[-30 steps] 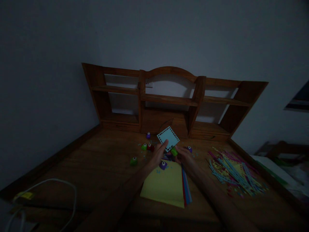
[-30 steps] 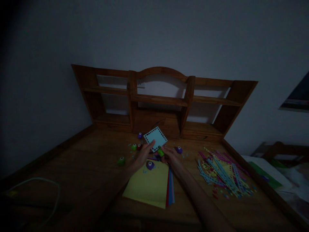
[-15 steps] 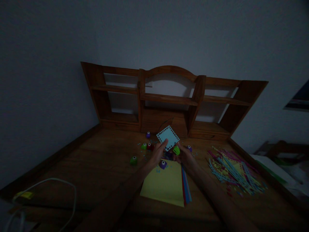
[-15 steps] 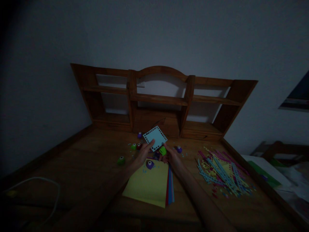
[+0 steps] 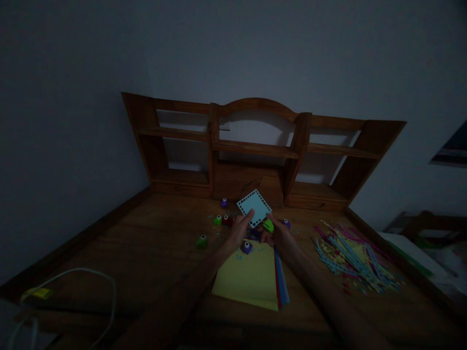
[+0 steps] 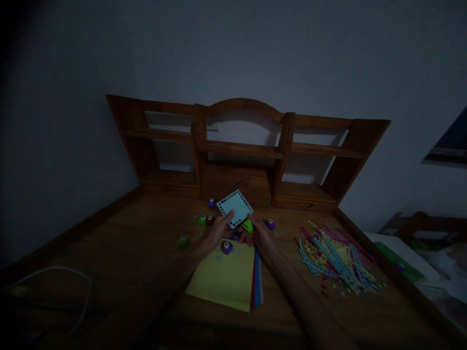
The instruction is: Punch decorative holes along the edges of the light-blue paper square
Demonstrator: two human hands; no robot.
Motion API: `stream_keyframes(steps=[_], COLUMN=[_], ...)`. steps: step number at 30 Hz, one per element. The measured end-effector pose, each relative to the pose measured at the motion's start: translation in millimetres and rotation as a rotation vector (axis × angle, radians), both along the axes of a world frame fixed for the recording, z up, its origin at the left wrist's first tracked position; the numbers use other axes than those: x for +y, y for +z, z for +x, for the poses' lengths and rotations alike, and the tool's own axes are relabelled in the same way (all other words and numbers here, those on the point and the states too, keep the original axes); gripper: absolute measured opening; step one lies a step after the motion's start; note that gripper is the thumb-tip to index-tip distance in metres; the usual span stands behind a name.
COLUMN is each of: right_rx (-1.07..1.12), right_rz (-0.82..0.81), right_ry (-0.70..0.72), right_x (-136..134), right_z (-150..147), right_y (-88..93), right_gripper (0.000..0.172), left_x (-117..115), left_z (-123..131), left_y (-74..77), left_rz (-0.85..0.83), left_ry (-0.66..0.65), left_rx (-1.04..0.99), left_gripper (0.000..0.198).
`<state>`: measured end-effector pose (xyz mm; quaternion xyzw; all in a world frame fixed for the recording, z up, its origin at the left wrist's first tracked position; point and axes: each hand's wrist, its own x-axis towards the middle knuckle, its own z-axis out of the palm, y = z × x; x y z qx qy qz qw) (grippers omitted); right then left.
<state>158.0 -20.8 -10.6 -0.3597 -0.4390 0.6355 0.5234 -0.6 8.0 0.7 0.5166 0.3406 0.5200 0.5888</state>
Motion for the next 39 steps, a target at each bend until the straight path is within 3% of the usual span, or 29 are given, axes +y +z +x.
stream_keyframes(steps=[7, 11, 23, 39], right_rx=[-0.012, -0.013, -0.02, 0.015], right_rz=[0.008, 0.009, 0.045, -0.004], right_ry=[-0.02, -0.03, -0.032, -0.04], right_x=[5.9, 7.5, 4.4, 5.9], right_z=[2.7, 3.5, 2.4, 2.1], right_y=[-9.6, -12.5, -11.4, -11.7], right_gripper=[0.044, 0.04, 0.03, 0.032], left_x=[-2.4, -0.4, 6.1, 5.9], left_z=[2.2, 1.8, 2.3, 1.3], left_y=[2.0, -1.4, -10.4, -9.4], left_rz=[-0.014, -0.005, 0.014, -0.063], left_ry=[-0.054, -0.019, 0.005, 0.044], left_rx=[-0.047, -0.024, -0.01, -0.047], left_gripper=[0.048, 0.047, 0.047, 0.049])
